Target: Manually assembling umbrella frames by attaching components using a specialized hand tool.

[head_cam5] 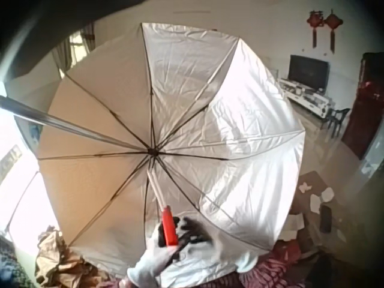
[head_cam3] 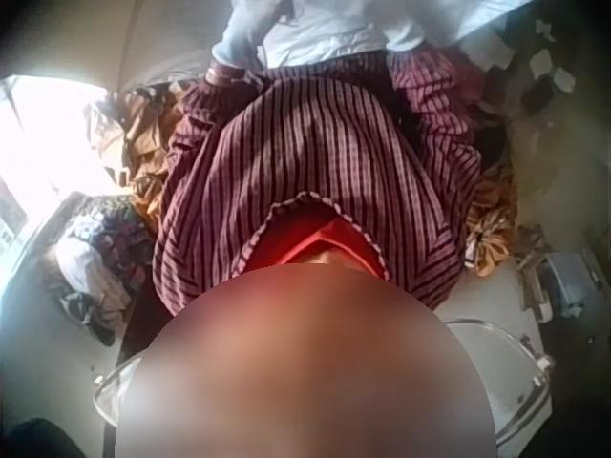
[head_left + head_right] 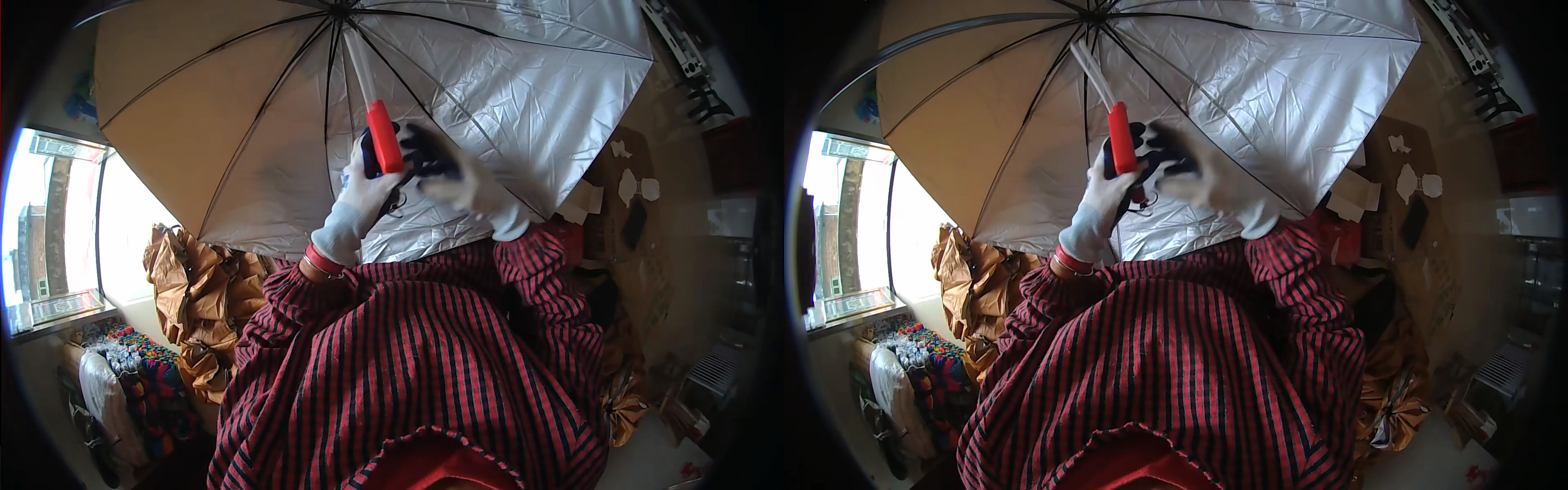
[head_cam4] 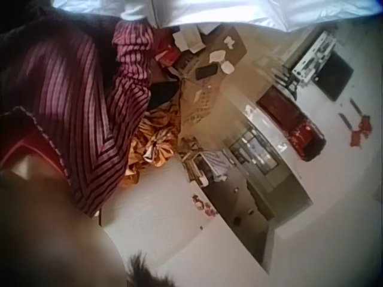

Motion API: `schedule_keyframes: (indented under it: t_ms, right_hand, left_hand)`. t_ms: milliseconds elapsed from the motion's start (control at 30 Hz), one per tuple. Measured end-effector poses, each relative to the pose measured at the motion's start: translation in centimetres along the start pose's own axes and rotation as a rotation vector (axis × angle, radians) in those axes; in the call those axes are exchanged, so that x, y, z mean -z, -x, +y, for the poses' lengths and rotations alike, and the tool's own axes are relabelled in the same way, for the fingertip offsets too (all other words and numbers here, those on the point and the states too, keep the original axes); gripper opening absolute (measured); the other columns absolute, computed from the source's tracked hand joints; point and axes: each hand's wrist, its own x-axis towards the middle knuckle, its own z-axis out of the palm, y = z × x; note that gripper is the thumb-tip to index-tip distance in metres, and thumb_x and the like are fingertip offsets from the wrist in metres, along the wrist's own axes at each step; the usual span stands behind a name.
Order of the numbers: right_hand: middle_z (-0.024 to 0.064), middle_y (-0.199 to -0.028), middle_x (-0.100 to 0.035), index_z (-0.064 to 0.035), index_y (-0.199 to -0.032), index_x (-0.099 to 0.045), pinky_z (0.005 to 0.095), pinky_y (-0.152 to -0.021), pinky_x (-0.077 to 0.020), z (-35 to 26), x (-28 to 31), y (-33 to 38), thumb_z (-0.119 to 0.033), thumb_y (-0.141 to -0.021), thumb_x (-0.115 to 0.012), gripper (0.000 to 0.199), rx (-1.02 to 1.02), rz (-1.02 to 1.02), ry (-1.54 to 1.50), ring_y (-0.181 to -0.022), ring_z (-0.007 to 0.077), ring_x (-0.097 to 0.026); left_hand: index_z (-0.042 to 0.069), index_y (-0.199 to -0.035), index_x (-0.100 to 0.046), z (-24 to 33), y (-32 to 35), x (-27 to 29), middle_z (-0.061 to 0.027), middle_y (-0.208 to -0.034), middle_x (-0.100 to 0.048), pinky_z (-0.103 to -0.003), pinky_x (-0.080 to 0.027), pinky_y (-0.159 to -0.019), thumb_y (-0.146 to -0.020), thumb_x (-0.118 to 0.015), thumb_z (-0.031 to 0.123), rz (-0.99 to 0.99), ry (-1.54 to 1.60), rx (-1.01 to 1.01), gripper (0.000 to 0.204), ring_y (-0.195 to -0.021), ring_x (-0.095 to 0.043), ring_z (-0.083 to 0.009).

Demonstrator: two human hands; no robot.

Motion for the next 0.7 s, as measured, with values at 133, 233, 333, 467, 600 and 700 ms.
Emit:
schedule_keyframes:
  t_ms: [133,233,333,467,600,700]
  right_hand:
    - [0.0108,-0.114,-0.064,-0.0010,-0.125,-0.054,0.0315,-0.085,-0.0526,5.5,-3.7,0.2,-0.009,-0.081,-0.073,0.049,-0.082,0.099,0.332,-0.100,0.0177,-0.064]
    - [0.0048,-0.095,-0.068,-0.0035,-0.109,-0.063,0.0296,-0.074,-0.0521,6.0,-3.6,-0.1,-0.014,-0.082,-0.073,0.030,0.145,0.405,-0.044,-0.085,0.0171,-0.066]
    - [0.0004,-0.089,-0.065,-0.0054,-0.103,-0.065,0.0271,-0.067,-0.0490,4.8,-1.9,-1.2,-0.019,-0.083,-0.073,0.025,-0.316,0.562,-0.293,-0.075,0.0096,-0.060]
    - [-0.0001,-0.084,-0.065,-0.0050,-0.098,-0.065,0.0272,-0.064,-0.0485,9.6,-3.6,-4.4,-0.022,-0.084,-0.073,0.023,-0.312,0.547,-0.375,-0.071,0.0084,-0.060]
    - [-0.0008,-0.081,-0.064,-0.0048,-0.092,-0.065,0.0258,-0.059,-0.0462,11.1,-5.6,-6.8,-0.018,-0.084,-0.071,0.017,-0.400,0.561,-0.505,-0.065,0.0072,-0.058]
    - [-0.0020,-0.076,-0.061,-0.0055,-0.087,-0.063,0.0258,-0.055,-0.0445,11.4,-6.8,-7.2,-0.015,-0.083,-0.070,0.012,-0.401,0.565,-0.506,-0.060,0.0066,-0.056]
  left_hand:
    - [0.008,-0.149,-0.024,-2.4,-0.6,-1.9,-0.0128,-0.125,-0.055,-0.029,-0.049,-0.090,-0.080,-0.078,0.020,0.132,-0.687,-0.339,0.088,-0.110,-0.055,-0.0190]
    - [0.008,-0.137,-0.047,1.4,-1.5,1.0,-0.0122,-0.111,-0.062,-0.026,-0.052,-0.074,-0.079,-0.079,0.028,-0.213,-0.557,-0.111,0.069,-0.090,-0.062,-0.0147]
    - [0.005,-0.108,-0.065,5.0,-4.1,4.7,-0.0099,-0.086,-0.071,-0.032,-0.053,-0.062,-0.077,-0.078,0.029,0.347,-0.615,-0.227,0.041,-0.069,-0.067,-0.0178]
    - [0.007,-0.101,-0.070,0.6,-9.9,10.4,-0.0135,-0.087,-0.071,-0.039,-0.052,-0.074,-0.082,-0.069,0.044,0.396,-0.959,-0.077,0.041,-0.084,-0.068,-0.0300]
    - [0.008,-0.098,-0.072,0.5,-12.4,9.1,-0.0152,-0.087,-0.071,-0.040,-0.051,-0.077,-0.084,-0.063,0.045,0.345,-1.246,-0.033,0.041,-0.086,-0.068,-0.0314]
    - [0.007,-0.093,-0.072,0.7,-13.4,8.5,-0.0141,-0.081,-0.071,-0.041,-0.052,-0.076,-0.085,-0.059,0.038,0.326,-1.331,-0.055,0.034,-0.084,-0.069,-0.0312]
